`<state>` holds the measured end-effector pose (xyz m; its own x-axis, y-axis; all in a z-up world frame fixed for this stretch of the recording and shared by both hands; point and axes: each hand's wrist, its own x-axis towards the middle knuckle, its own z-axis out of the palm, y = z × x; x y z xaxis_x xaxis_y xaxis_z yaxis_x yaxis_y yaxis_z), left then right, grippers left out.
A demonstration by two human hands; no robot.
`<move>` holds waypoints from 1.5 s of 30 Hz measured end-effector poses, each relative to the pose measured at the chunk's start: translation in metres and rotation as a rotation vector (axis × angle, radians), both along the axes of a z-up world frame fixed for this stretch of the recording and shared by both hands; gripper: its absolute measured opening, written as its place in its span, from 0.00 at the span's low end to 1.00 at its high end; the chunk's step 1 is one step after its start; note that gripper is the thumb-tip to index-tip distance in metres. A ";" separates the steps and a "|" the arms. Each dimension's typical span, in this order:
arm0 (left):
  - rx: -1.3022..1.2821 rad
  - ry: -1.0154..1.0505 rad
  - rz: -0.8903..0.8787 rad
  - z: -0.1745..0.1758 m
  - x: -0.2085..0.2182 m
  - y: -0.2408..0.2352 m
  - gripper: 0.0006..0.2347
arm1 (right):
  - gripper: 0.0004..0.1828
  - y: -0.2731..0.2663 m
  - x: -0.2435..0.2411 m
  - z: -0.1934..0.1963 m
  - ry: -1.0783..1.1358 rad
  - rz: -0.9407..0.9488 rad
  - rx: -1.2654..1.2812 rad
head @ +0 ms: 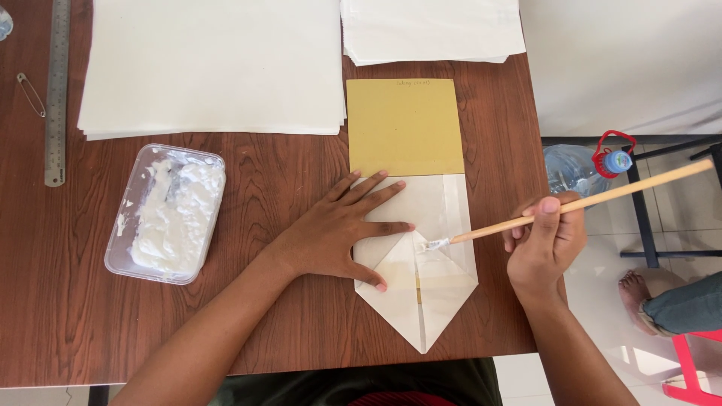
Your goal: The person folds a white sheet of paper into a triangular shape on a wooden table. They use a brush to apply white glue to the folded edges and press them together to secure the shape.
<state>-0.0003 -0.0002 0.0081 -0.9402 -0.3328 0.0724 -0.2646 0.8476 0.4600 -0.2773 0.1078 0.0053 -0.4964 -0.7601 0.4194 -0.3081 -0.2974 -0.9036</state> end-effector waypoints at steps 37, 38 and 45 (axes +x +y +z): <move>0.021 -0.020 0.000 0.004 0.000 0.000 0.37 | 0.17 0.001 -0.002 0.007 -0.033 0.031 0.014; 0.021 -0.013 -0.001 0.003 0.000 0.000 0.37 | 0.18 0.000 -0.002 0.009 -0.040 0.018 -0.016; 0.009 0.012 0.001 0.001 0.001 0.000 0.37 | 0.18 0.001 -0.002 0.007 -0.126 0.066 -0.037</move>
